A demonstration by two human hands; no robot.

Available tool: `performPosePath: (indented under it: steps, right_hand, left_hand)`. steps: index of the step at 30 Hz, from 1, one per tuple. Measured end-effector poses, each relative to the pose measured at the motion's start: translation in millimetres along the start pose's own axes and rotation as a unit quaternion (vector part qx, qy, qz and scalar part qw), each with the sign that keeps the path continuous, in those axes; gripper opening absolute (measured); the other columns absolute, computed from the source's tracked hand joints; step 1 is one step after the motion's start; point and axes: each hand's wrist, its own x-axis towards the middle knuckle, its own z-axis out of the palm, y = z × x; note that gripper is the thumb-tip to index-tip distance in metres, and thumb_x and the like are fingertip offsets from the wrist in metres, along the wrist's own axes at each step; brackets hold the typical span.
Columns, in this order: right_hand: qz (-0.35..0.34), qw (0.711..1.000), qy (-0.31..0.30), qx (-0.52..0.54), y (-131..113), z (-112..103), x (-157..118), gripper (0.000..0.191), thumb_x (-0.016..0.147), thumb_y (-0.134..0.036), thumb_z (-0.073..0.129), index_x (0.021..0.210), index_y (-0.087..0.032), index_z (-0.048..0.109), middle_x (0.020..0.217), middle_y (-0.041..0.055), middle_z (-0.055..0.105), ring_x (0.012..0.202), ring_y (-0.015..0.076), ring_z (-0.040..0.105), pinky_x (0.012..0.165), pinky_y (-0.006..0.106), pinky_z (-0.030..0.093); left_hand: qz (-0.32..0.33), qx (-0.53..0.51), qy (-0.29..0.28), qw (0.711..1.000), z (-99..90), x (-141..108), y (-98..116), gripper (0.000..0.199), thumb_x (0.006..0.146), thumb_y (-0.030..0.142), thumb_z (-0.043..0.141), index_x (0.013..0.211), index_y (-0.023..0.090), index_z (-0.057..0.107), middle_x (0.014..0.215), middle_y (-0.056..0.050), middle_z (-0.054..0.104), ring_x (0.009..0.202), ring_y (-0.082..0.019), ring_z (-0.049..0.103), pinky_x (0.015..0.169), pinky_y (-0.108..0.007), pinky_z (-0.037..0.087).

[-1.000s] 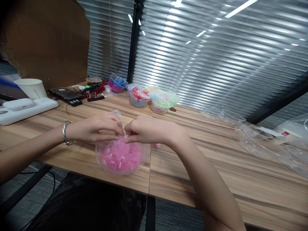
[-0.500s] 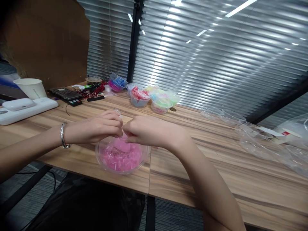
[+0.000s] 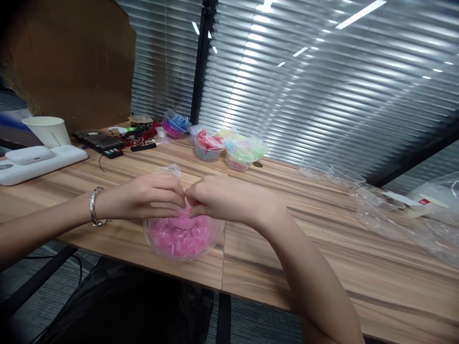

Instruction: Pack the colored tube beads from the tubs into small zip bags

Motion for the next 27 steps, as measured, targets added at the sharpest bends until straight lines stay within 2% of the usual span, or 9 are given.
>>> performPosePath:
  steps: [3, 9, 14, 19, 23, 27]
  right_hand:
    - [0.004, 1.000, -0.001, -0.001, 0, -1, 1, 0.014, 0.092, -0.023, 0.050, 0.082, -0.017, 0.058, 0.075, -0.0004, 0.058, 0.063, 0.0111, 0.047, 0.056, 0.026, 0.029]
    - [0.001, 1.000, 0.001, -0.002, -2, -1, 1, 0.013, 0.091, -0.023, 0.052, 0.082, -0.018, 0.058, 0.077, -0.0001, 0.060, 0.064, 0.0112, 0.048, 0.056, 0.026, 0.029]
    - [-0.001, 1.000, -0.006, -0.008, -1, 0, 3, 0.014, 0.092, -0.022, 0.051, 0.083, -0.016, 0.060, 0.077, 0.0006, 0.061, 0.064, 0.0109, 0.047, 0.055, 0.026, 0.028]
    - [-0.015, 1.000, -0.004, 0.000, 3, 0, 6, 0.015, 0.093, -0.021, 0.050, 0.083, -0.016, 0.060, 0.078, 0.0001, 0.061, 0.065, 0.0105, 0.048, 0.056, 0.025, 0.029]
    - [-0.028, 0.999, 0.001, 0.014, 4, -1, 6, 0.014, 0.094, -0.023, 0.050, 0.085, -0.016, 0.058, 0.078, -0.0009, 0.060, 0.066, 0.0099, 0.049, 0.057, 0.024, 0.032]
    - [-0.024, 1.000, 0.008, 0.009, 4, -4, 6, 0.017, 0.095, -0.026, 0.051, 0.080, -0.016, 0.055, 0.074, -0.0019, 0.058, 0.063, 0.0092, 0.047, 0.055, 0.024, 0.031]
  left_hand:
    - [-0.020, -0.048, 0.003, 0.999, 2.2, -2, 0, 0.018, 0.092, 0.023, 0.056, 0.106, 0.020, 0.066, 0.099, -0.009, 0.065, 0.091, -0.018, 0.060, 0.081, -0.028, 0.046]
    - [-0.037, -0.081, -0.056, 0.994, 2.8, -1, -3, 0.022, 0.092, 0.024, 0.055, 0.112, 0.022, 0.065, 0.107, -0.010, 0.062, 0.099, -0.019, 0.058, 0.087, -0.030, 0.046]
    - [-0.030, -0.037, -0.086, 0.995, 1.6, 6, -2, 0.017, 0.090, 0.021, 0.055, 0.102, 0.017, 0.068, 0.102, -0.011, 0.064, 0.097, -0.022, 0.058, 0.086, -0.033, 0.046]
    - [-0.057, -0.036, -0.109, 0.992, -5.3, 11, 2, 0.015, 0.089, 0.019, 0.057, 0.097, 0.017, 0.069, 0.101, -0.008, 0.064, 0.094, -0.019, 0.059, 0.083, -0.028, 0.046]
    - [-0.079, -0.092, -0.104, 0.987, -11.5, 10, -1, 0.017, 0.090, 0.020, 0.057, 0.102, 0.021, 0.070, 0.100, -0.005, 0.065, 0.089, -0.015, 0.061, 0.079, -0.024, 0.047]
    - [-0.089, -0.146, -0.067, 0.983, -13.9, 4, -9, 0.020, 0.088, 0.021, 0.062, 0.106, 0.025, 0.072, 0.100, -0.005, 0.068, 0.091, -0.015, 0.063, 0.080, -0.025, 0.049]
